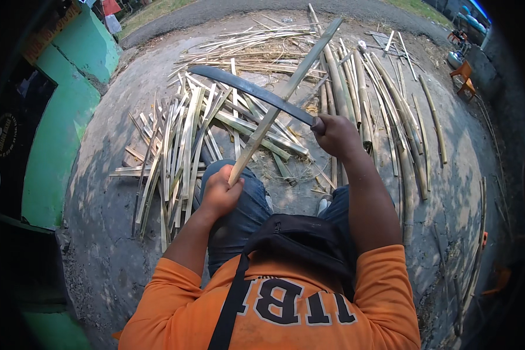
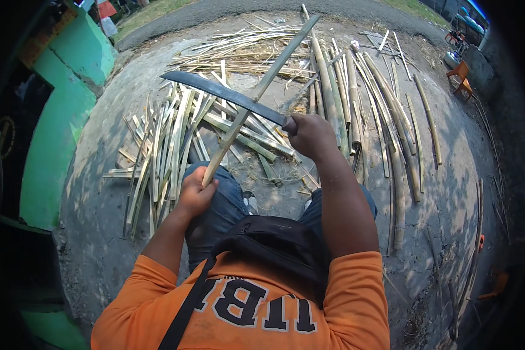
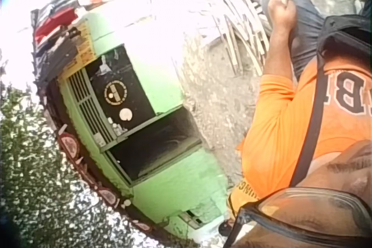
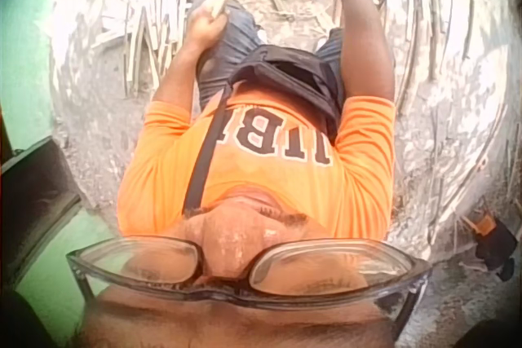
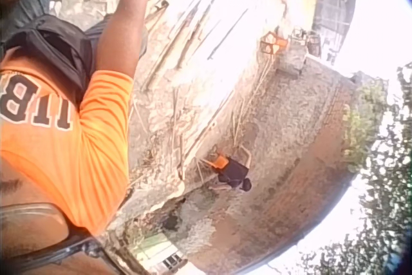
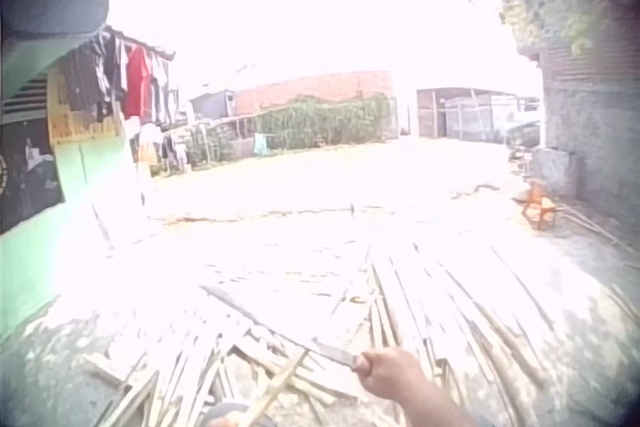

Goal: The person processes bamboo by using a machete to shave and split thin bamboo strips from larger stalks while seated outdoors.

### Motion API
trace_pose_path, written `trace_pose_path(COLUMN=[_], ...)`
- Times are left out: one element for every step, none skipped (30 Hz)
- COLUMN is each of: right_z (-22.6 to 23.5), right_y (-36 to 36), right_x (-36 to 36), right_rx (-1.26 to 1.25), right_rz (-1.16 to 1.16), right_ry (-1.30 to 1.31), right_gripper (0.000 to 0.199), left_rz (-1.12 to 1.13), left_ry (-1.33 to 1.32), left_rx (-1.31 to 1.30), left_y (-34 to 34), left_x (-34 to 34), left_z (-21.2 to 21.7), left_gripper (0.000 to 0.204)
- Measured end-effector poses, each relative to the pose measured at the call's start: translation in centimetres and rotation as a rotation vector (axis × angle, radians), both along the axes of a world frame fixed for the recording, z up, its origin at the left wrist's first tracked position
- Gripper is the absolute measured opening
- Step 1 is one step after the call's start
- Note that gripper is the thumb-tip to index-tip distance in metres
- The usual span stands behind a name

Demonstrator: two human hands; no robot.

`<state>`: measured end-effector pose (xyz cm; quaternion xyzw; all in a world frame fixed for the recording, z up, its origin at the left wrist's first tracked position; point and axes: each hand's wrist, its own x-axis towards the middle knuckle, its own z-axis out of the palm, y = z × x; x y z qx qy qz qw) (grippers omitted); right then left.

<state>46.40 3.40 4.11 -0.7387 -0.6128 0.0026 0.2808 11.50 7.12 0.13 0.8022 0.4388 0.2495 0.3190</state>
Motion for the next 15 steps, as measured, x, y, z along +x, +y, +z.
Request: trace_pose_path(right_z=[0.0,0.0,0.3,0.5,0.6,0.7,0.9,1.3,1.0,0.5,0.0,-0.4,-0.5,-0.6,-0.3], right_y=[-0.2,-0.3,-0.3,-0.4,-0.5,-0.4,-0.3,-0.3,-0.2,0.0,0.2,0.4,0.4,0.3,0.2], right_x=[-0.3,-0.8,-1.4,-2.0,-2.5,-3.0,-3.3,-3.3,-2.9,-1.7,-0.5,0.9,1.6,2.3,2.5], right_rx=[-0.002,-0.004,-0.003,-0.002,-0.003,-0.059,-0.115,-0.132,-0.132,-0.094,-0.056,-0.068,-0.066,-0.066,-0.065], right_rz=[0.021,0.019,0.082,0.146,0.146,0.202,0.26,0.25,0.252,0.215,0.179,0.102,0.101,0.054,0.008], right_ry=[0.001,0.003,-0.03,-0.063,-0.062,-0.128,-0.194,-0.18,-0.179,-0.129,-0.08,0.008,0.005,0.033,0.061], right_gripper=[0.017,0.017,0.014,0.012,0.012,0.01,0.009,0.009,0.009,0.011,0.012,0.018,0.018,0.019,0.021], left_rz=[-0.003,0.001,0.006,0.006,0.016,0.029,0.033,0.03,0.024,0.023,0.026,0.024,0.023,0.025,0.027], left_ry=[0.002,-0.029,-0.061,-0.06,-0.006,0.048,0.05,0.063,0.075,0.076,0.058,0.038,0.035,0.046,0.057], left_rx=[-0.002,-0.032,-0.061,-0.063,-0.038,-0.01,-0.007,0.008,0.022,0.022,-0.001,-0.023,-0.021,-0.015,-0.01], left_y=[0.0,-0.1,-0.1,-0.1,-0.1,0.0,0.0,0.0,0.0,-0.2,-0.4,-0.5,-0.4,-0.4,-0.4], left_x=[0.1,0.3,0.5,0.4,0.3,0.1,0.0,0.0,-0.1,0.1,0.3,0.5,0.6,0.6,0.6], left_z=[0.2,0.5,0.8,0.6,0.3,0.2,0.2,0.3,0.2,0.4,0.8,1.1,1.1,1.1,1.1], left_gripper=[0.021,0.022,0.023,0.023,0.024,0.025,0.025,0.022,0.02,0.02,0.022,0.025,0.025,0.025,0.024])
